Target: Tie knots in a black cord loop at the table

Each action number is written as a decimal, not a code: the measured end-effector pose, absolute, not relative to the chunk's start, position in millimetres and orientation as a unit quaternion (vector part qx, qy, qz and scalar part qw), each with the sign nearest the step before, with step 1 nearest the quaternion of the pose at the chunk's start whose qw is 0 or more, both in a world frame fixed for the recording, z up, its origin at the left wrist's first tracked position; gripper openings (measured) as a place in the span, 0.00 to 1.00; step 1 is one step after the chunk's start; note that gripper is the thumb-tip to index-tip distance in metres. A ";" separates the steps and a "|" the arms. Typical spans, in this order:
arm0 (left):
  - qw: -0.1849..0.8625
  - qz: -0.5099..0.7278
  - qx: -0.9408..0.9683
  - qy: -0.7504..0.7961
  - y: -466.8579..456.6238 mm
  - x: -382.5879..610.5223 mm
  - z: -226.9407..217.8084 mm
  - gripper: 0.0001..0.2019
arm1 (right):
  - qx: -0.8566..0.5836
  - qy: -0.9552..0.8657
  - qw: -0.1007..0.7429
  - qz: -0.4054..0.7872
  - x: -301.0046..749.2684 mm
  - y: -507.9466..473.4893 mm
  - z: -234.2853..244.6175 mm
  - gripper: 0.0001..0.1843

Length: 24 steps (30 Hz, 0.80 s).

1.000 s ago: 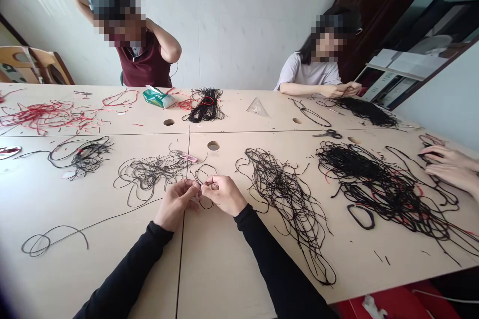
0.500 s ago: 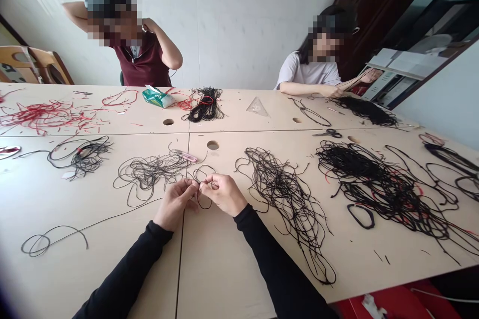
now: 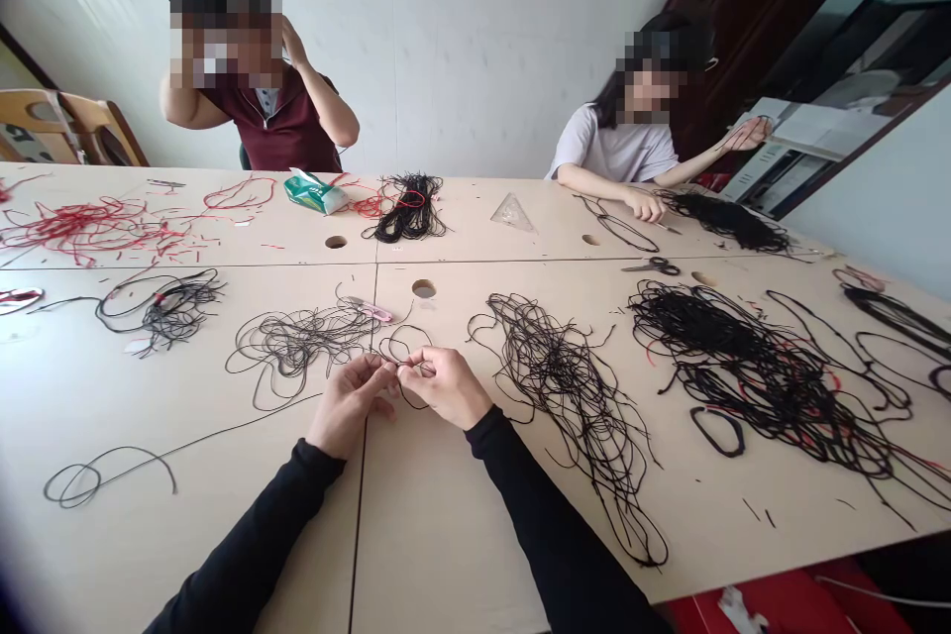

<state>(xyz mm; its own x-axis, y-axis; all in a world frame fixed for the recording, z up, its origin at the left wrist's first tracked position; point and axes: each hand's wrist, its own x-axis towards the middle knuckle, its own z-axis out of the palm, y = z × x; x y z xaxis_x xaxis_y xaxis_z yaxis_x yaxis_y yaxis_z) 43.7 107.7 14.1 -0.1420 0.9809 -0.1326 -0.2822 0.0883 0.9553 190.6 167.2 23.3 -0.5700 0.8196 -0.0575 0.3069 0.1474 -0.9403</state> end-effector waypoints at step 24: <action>0.538 0.554 0.371 0.516 107.8 46.8 12.4 0.18 | -0.409 -0.766 0.290 0.403 184.3 160.5 30.9 0.08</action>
